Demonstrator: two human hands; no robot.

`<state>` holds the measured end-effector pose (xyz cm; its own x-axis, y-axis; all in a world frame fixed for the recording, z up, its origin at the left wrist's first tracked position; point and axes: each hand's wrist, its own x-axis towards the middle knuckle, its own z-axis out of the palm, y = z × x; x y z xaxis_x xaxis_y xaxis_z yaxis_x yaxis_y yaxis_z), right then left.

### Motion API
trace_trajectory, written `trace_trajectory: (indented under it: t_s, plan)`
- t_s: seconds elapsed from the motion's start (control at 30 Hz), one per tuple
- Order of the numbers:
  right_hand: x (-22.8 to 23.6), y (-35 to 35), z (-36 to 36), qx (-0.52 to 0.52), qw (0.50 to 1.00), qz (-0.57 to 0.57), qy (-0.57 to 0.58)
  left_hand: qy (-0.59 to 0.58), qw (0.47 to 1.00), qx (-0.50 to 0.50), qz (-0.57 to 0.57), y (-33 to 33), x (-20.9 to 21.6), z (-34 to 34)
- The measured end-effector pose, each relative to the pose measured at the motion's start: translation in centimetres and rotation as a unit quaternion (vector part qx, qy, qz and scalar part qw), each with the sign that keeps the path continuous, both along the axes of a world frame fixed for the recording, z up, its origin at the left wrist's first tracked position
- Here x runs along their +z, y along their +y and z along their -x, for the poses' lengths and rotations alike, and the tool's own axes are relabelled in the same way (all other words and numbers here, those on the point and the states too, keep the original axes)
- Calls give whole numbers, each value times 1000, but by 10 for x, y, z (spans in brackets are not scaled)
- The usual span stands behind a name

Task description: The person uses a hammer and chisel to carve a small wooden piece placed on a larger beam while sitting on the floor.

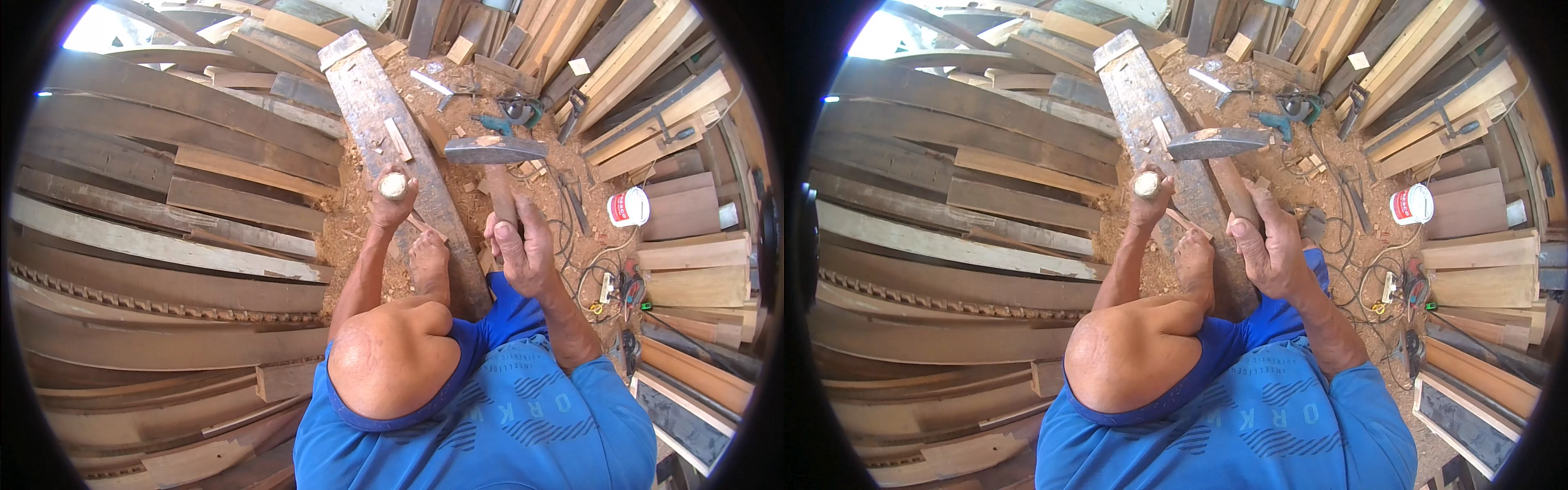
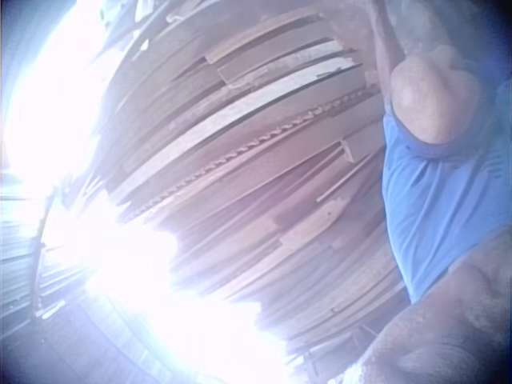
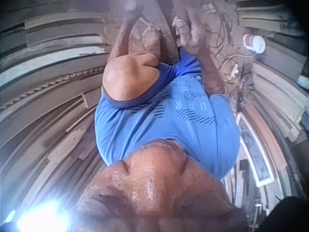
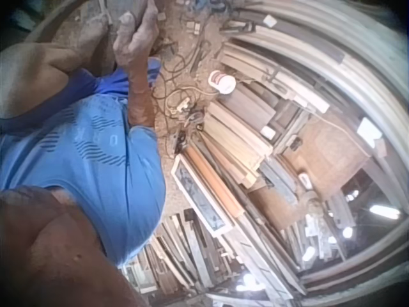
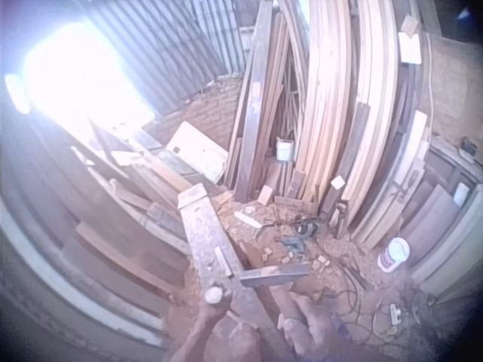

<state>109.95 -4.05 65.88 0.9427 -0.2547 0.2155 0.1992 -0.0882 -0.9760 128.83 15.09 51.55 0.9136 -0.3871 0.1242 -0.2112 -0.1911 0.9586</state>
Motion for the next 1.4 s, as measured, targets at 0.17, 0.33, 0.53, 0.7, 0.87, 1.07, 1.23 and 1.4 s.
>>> trace_trajectory:
  t_s: [0.17, 0.33, 0.53, 0.7, 0.87, 1.07, 1.23, 1.4]
  plan:
    - [11, -1, 1, 2, 1000, -25, 4, 30, 999, -31, -5, -5, 13, 2]
    - [24, 4, -4, 9, 999, -11, -33, -46, 998, -48, -4, 10, 6, 4]
    - [31, 5, -14, -20, 993, 9, -113, -140, 986, -94, 8, 0, -5, 12]
    - [-11, 9, -40, 26, 954, 274, -115, -143, 986, -89, -2, 7, -10, 11]
    - [27, -1, -35, 121, 929, 349, 26, -142, 987, -75, -14, 21, -10, 16]
    - [4, -6, -32, -20, 947, 220, -233, -128, 987, -99, -7, 3, -6, 17]
    - [7, -3, -41, 168, 851, 489, 86, -132, 989, -67, -25, 29, -7, 20]
    - [8, -5, -19, -13, 984, 51, -170, -92, 989, -116, -9, -14, 8, 23]
